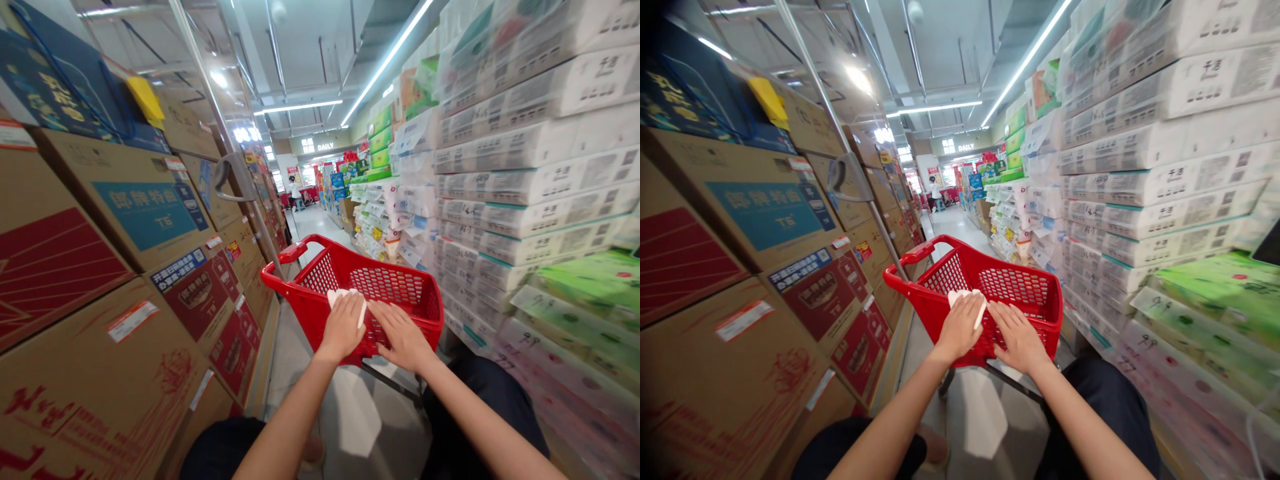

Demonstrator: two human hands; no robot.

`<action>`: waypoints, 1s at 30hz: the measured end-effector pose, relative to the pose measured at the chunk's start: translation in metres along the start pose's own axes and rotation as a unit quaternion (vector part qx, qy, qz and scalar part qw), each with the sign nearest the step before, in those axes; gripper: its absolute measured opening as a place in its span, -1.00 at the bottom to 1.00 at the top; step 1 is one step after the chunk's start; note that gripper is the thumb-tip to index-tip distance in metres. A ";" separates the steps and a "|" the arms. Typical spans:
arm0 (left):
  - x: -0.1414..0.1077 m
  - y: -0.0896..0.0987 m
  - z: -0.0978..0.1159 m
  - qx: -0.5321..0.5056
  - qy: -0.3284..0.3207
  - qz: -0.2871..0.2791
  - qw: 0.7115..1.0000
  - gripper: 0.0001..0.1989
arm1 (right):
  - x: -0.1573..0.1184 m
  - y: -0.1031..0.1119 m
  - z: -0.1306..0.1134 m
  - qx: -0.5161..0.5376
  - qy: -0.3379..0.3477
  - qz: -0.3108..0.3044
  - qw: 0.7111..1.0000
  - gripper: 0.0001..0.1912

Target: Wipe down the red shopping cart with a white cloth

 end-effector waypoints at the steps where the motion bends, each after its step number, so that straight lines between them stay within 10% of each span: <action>1: 0.000 0.006 -0.008 -0.001 0.000 -0.003 1.000 -0.34 | -0.004 0.003 0.002 -0.011 -0.005 -0.003 1.000 -0.07; 7: -0.002 0.024 -0.044 0.024 0.083 0.032 0.996 -0.35 | -0.044 0.019 0.021 -0.089 -0.127 0.043 0.987 -0.07; 19: -0.001 -0.013 0.038 -0.022 0.026 -0.009 0.999 -0.29 | -0.041 0.010 0.009 -0.077 -0.125 0.037 0.988 -0.06; 23: -0.004 0.000 0.001 -0.009 -0.015 -0.016 1.000 -0.26 | -0.046 0.007 0.018 -0.069 -0.110 0.024 0.991 -0.10; 30: -0.004 0.014 -0.074 0.050 0.105 0.058 0.991 -0.46 | -0.040 0.000 0.015 -0.071 -0.116 0.019 0.991 -0.15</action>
Point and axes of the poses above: each hand's wrist, its own x-axis towards the middle knuckle, its own y-axis out of the back of the hand, z = x × y, the point moved 5 cm from there along x, towards the middle knuckle, and after that the axes turned 11 degrees about y, right-handed, at the moved point
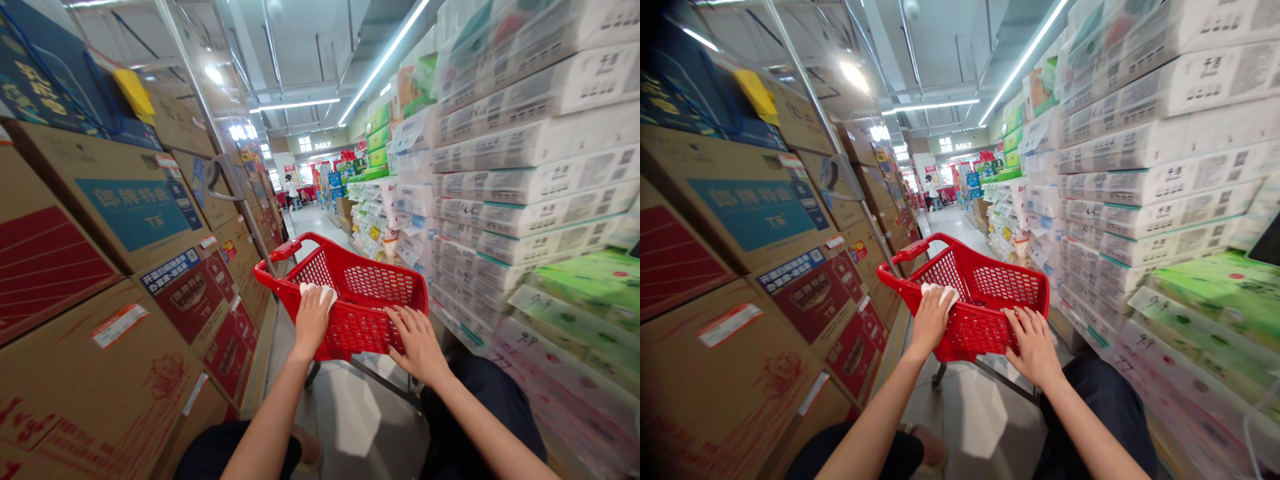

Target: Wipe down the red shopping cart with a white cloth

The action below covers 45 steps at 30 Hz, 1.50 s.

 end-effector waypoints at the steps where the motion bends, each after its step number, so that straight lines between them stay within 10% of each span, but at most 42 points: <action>1: -0.001 -0.003 0.005 0.001 0.017 0.008 1.000 -0.50 | 0.001 0.000 -0.003 -0.001 -0.003 0.001 1.000 -0.15; 10: -0.030 -0.025 0.113 -0.059 -0.051 -0.042 0.996 -0.40 | 0.003 -0.003 -0.008 0.002 0.020 0.001 1.000 -0.18; 14: -0.016 -0.010 0.077 -0.052 -0.112 -0.063 0.990 -0.42 | 0.000 -0.001 0.006 0.003 0.022 0.001 1.000 -0.20; 19: 0.001 0.005 0.018 -0.002 -0.035 -0.022 0.999 -0.55 | 0.001 -0.002 0.011 0.000 0.008 0.004 1.000 -0.22; 24: -0.011 -0.008 0.056 -0.013 0.024 -0.003 1.000 -0.61 | 0.005 -0.007 -0.001 -0.006 0.003 0.016 1.000 -0.18; 30: -0.028 -0.019 0.121 -0.061 -0.051 -0.037 0.996 -0.46 | 0.000 -0.006 -0.001 0.002 0.024 0.007 1.000 -0.18; 39: -0.008 0.008 0.028 -0.010 -0.056 -0.041 0.998 -0.50 | -0.006 -0.005 0.020 0.010 0.019 0.011 1.000 -0.18; 45: -0.016 0.003 0.049 -0.012 0.007 -0.013 1.000 -0.57 | -0.001 -0.007 0.014 0.001 0.004 0.026 1.000 -0.23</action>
Point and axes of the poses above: each hand's wrist, its own x-axis towards the middle knuckle, its own y-axis out of the back of the hand, z = x × y, the point moved 5 cm from there along x, towards the middle knuckle, and after that the axes turned 11 degrees about y, right-handed, at the moved point
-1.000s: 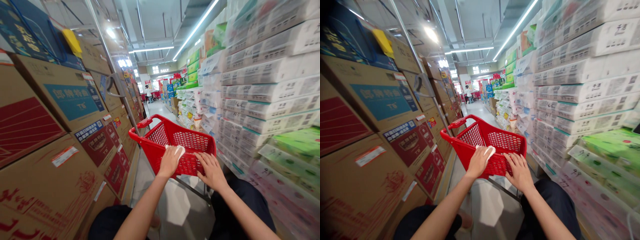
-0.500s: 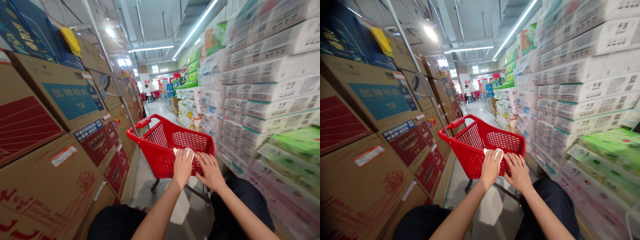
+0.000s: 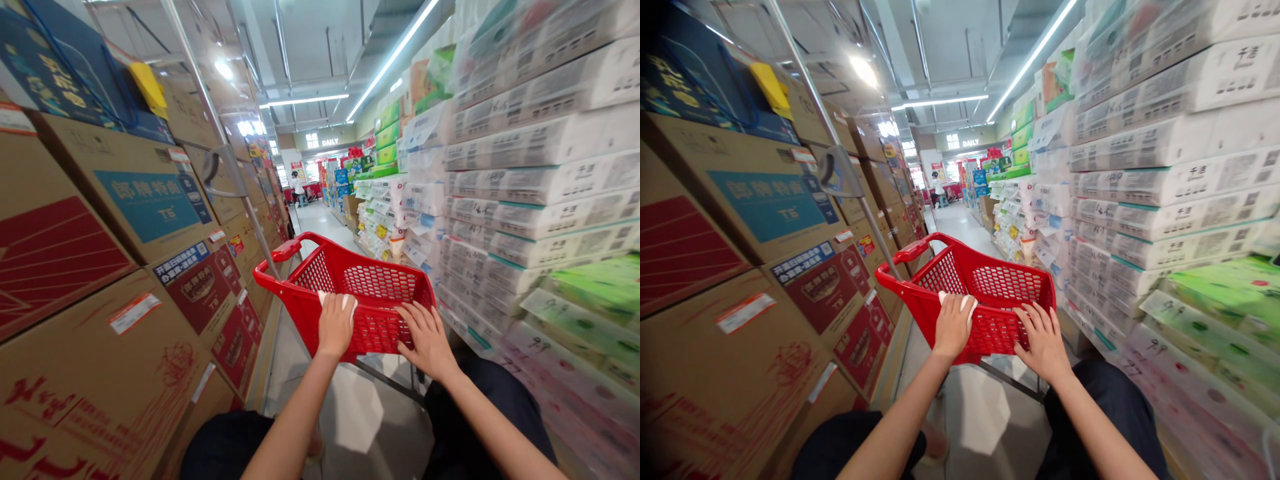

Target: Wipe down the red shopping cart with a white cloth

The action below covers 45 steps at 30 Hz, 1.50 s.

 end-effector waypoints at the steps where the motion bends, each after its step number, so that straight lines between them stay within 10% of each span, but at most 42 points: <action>1: -0.002 -0.003 0.010 -0.010 -0.003 -0.004 1.000 -0.55 | 0.000 0.000 -0.001 -0.002 -0.002 0.001 1.000 -0.23; 8: -0.009 -0.013 0.045 -0.040 -0.078 -0.035 0.996 -0.42 | -0.007 0.001 0.007 0.002 0.028 -0.014 1.000 -0.17; 21: 0.012 0.030 -0.083 0.055 0.018 0.036 0.998 -0.54 | -0.004 0.001 0.003 0.016 0.021 -0.006 1.000 -0.16; 33: -0.009 -0.021 0.051 -0.052 -0.067 -0.034 0.996 -0.39 | -0.003 0.002 -0.002 0.008 0.017 -0.013 1.000 -0.12; 41: 0.009 0.009 -0.029 -0.018 -0.035 -0.020 0.999 -0.40 | -0.004 0.005 0.001 0.013 0.022 -0.017 1.000 -0.13; 45: 0.007 0.006 -0.033 -0.014 0.023 0.011 1.000 -0.46 | 0.001 0.006 -0.010 0.007 0.013 -0.012 1.000 -0.12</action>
Point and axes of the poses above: each hand's wrist, its own x-axis towards the middle knuckle, its own y-axis out of the back of the hand, z = x × y, the point moved 5 cm from there along x, towards the middle knuckle, and after that the axes turned 11 degrees about y, right-handed, at the moved point
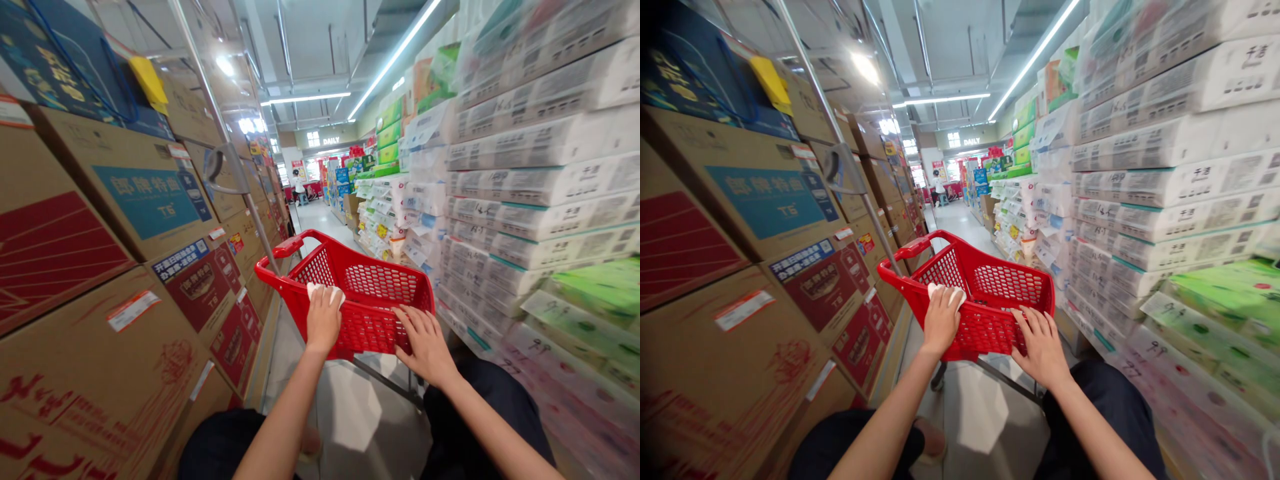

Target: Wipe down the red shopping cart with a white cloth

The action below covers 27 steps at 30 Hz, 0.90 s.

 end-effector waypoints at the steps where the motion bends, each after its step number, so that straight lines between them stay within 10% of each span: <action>1: -0.003 -0.005 0.007 -0.006 0.007 0.003 1.000 -0.45 | 0.001 0.000 -0.003 -0.001 -0.002 -0.004 1.000 -0.12; 11: -0.036 -0.027 0.089 -0.059 -0.066 -0.052 0.995 -0.22 | 0.000 0.009 -0.030 -0.018 -0.031 -0.006 0.999 -0.06; 19: -0.029 -0.016 0.063 -0.081 -0.138 -0.096 0.982 -0.13 | -0.007 0.027 -0.040 0.024 0.024 -0.019 0.999 -0.03; 27: -0.039 -0.023 0.056 -0.060 -0.050 -0.066 0.995 -0.22 | 0.006 0.023 -0.074 0.049 0.040 -0.010 0.998 0.00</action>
Point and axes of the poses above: each hand's wrist, its own x-axis towards the middle knuckle, its own y-axis out of the back of the hand, z = x × y, the point moved 5 cm from there along x, towards the middle knuckle, and after that the axes turned 11 degrees about y, right-handed, at the moved point
